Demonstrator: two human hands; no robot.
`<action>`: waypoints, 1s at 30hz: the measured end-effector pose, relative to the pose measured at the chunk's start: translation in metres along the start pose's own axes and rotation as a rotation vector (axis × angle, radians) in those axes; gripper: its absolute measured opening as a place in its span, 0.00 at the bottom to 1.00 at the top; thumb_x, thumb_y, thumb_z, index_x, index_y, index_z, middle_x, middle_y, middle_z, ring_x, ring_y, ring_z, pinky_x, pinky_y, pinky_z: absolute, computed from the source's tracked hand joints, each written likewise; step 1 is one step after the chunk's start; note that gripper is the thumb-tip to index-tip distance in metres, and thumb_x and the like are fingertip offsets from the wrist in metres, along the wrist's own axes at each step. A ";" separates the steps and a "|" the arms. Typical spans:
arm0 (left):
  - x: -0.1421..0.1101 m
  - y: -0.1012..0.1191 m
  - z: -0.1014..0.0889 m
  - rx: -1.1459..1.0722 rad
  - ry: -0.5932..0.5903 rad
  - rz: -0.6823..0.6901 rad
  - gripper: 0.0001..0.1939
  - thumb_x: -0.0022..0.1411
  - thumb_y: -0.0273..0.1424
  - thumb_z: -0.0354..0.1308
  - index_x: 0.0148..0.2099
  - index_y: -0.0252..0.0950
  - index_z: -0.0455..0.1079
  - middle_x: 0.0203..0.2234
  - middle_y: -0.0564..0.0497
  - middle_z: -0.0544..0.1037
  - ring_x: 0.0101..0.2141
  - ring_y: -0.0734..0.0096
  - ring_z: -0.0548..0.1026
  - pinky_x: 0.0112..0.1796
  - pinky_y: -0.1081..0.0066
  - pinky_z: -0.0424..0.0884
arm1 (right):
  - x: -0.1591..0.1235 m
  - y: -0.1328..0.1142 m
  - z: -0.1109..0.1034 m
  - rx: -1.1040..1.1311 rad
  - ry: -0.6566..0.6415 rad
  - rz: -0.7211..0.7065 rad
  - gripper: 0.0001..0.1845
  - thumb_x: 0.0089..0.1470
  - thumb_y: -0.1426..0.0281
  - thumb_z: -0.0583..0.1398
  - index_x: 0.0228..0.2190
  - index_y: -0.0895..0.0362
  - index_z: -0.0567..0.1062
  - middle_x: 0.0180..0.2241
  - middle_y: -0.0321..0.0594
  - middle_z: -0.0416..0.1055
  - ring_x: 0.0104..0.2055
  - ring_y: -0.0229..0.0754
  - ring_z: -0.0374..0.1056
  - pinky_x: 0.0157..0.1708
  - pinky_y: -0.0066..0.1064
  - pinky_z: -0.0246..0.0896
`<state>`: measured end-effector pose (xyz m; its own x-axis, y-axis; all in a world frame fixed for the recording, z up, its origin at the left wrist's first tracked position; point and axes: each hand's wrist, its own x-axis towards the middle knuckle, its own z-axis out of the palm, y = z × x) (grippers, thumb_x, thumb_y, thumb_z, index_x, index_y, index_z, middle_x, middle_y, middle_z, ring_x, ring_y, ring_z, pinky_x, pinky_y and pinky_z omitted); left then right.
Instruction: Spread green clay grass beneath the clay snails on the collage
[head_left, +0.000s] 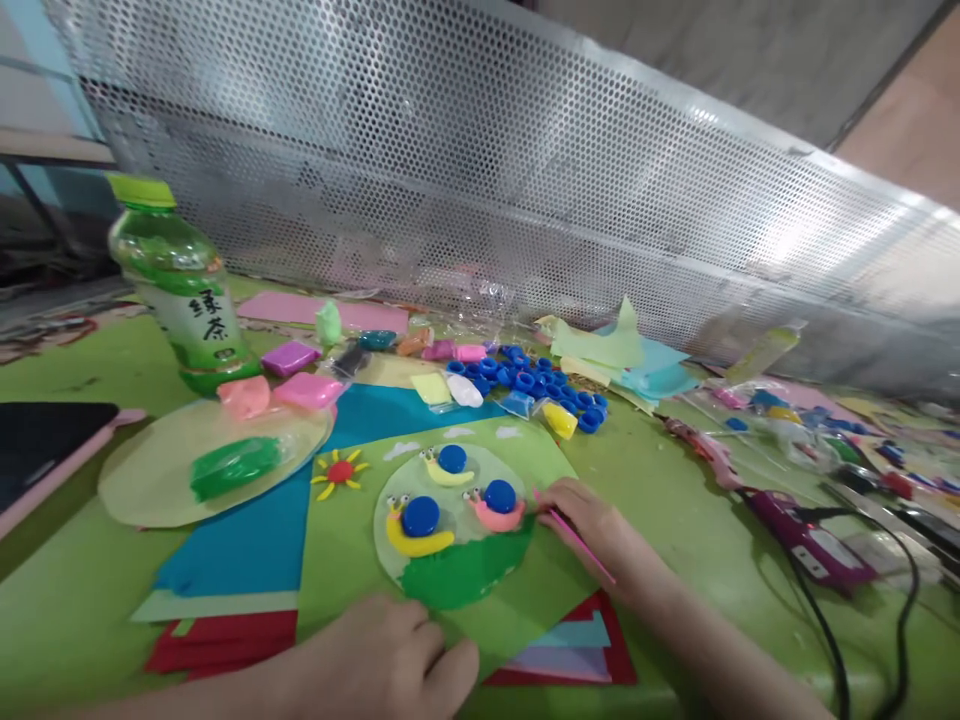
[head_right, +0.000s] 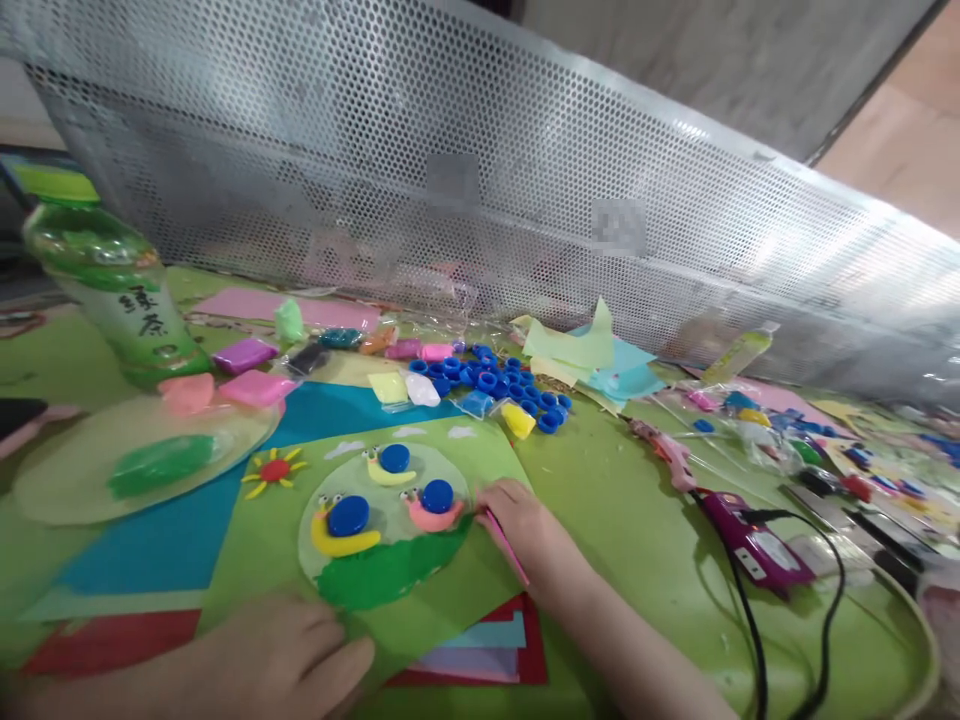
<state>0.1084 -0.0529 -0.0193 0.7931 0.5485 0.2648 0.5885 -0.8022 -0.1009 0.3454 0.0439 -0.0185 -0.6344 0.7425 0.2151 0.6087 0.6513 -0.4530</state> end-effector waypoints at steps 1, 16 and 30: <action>0.000 0.000 -0.001 0.004 0.013 0.003 0.06 0.52 0.22 0.50 0.29 0.39 0.59 0.19 0.57 0.68 0.18 0.73 0.62 0.19 0.67 0.48 | 0.001 0.000 0.001 -0.016 0.001 -0.005 0.10 0.59 0.73 0.50 0.32 0.56 0.70 0.33 0.43 0.69 0.36 0.43 0.65 0.38 0.35 0.64; -0.003 -0.003 0.015 0.062 0.157 0.008 0.05 0.53 0.24 0.48 0.30 0.40 0.55 0.16 0.59 0.65 0.15 0.72 0.61 0.17 0.66 0.45 | -0.004 -0.004 -0.004 -0.081 0.023 0.023 0.10 0.61 0.72 0.49 0.36 0.57 0.70 0.35 0.44 0.69 0.39 0.41 0.66 0.40 0.32 0.64; 0.001 -0.005 0.009 0.027 0.143 0.018 0.06 0.58 0.24 0.42 0.31 0.39 0.55 0.15 0.57 0.66 0.15 0.72 0.63 0.18 0.67 0.45 | 0.002 -0.009 0.000 -0.394 0.026 0.172 0.07 0.58 0.69 0.56 0.36 0.60 0.71 0.38 0.39 0.70 0.39 0.39 0.68 0.38 0.37 0.66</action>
<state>0.1072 -0.0464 -0.0271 0.7739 0.4935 0.3968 0.5802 -0.8037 -0.1319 0.3389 0.0391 -0.0141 -0.4986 0.8458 0.1895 0.8431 0.5240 -0.1205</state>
